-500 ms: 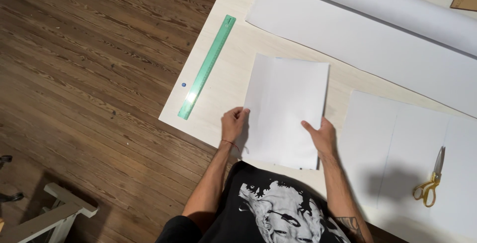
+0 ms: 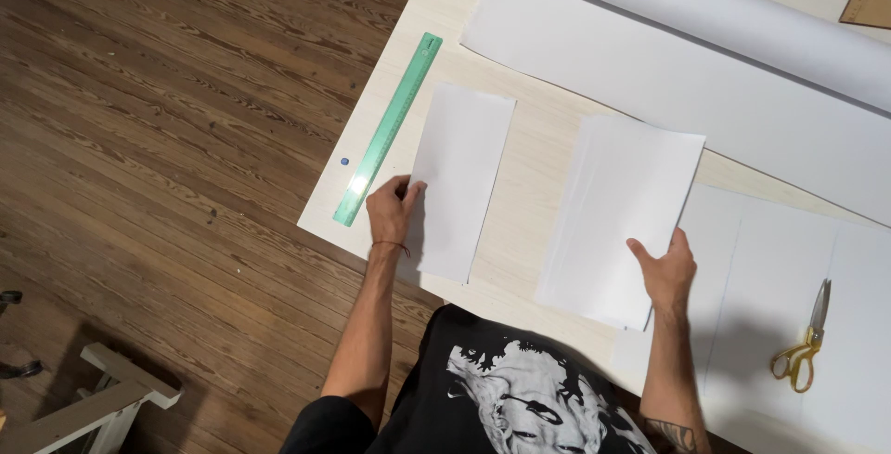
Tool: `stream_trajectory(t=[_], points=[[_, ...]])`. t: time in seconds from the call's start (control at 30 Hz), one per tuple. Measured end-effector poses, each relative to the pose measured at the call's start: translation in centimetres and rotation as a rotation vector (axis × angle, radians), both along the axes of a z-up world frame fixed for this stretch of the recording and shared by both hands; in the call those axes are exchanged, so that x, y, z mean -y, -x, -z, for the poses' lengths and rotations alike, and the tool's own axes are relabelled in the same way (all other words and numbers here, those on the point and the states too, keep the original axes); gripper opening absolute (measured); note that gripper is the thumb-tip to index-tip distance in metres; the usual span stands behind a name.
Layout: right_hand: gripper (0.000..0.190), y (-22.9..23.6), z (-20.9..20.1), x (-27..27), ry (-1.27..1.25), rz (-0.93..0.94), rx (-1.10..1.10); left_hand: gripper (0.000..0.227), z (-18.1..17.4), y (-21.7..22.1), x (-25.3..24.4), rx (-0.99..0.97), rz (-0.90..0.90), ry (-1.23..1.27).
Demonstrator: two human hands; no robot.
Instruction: Measuring and cutting paper sheets using a ruler and scissors
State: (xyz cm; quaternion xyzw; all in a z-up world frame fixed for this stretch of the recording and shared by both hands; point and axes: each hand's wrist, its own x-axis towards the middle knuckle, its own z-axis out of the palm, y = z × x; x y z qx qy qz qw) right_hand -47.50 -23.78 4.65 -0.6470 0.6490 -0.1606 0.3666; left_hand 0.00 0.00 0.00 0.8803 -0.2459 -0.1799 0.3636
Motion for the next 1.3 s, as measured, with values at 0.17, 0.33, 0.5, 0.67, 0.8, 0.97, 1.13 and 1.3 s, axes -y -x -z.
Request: stream_trajectory(t=[0.17, 0.33, 0.5, 0.67, 0.8, 0.97, 1.13, 1.3], points=[[0.081, -0.4, -4.3, -0.5, 0.0, -0.004, -0.096, 0.043, -1.7, -3.7, -0.1, 0.48, 0.076, -0.254], [0.066, 3.4, -2.7, -0.2, 0.182, -0.012, -0.219, 0.065, -2.2, -5.9, -2.0, 0.608, 0.04, -0.302], [0.032, 6.1, -3.6, -0.8, 0.275, 0.144, -0.056, 0.058, 0.4, -7.8, -1.7, 0.468, 0.068, -0.315], [0.032, 5.4, -5.0, -1.6, 0.216, 0.223, 0.021, 0.041, -4.0, -7.6, -0.3, 0.218, 0.071, -0.337], [0.027, 3.8, -4.5, -1.7, 0.219, 0.205, 0.113, 0.027, -4.2, -6.2, -0.2, 0.053, 0.12, -0.283], [0.029, -1.2, -7.0, -1.4, 0.12, 0.12, 0.242, 0.029, -6.4, -1.1, -1.9, -0.027, 0.024, -0.042], [0.034, -10.9, -4.2, 0.2, 0.085, -0.175, 0.369, 0.025, -6.9, 2.1, -7.6, -0.109, -0.198, 0.251], [0.037, -28.5, -10.4, -8.2, -0.171, -0.76, 0.459, 0.111, -11.1, 4.6, -15.9, -0.101, -0.321, 0.507]])
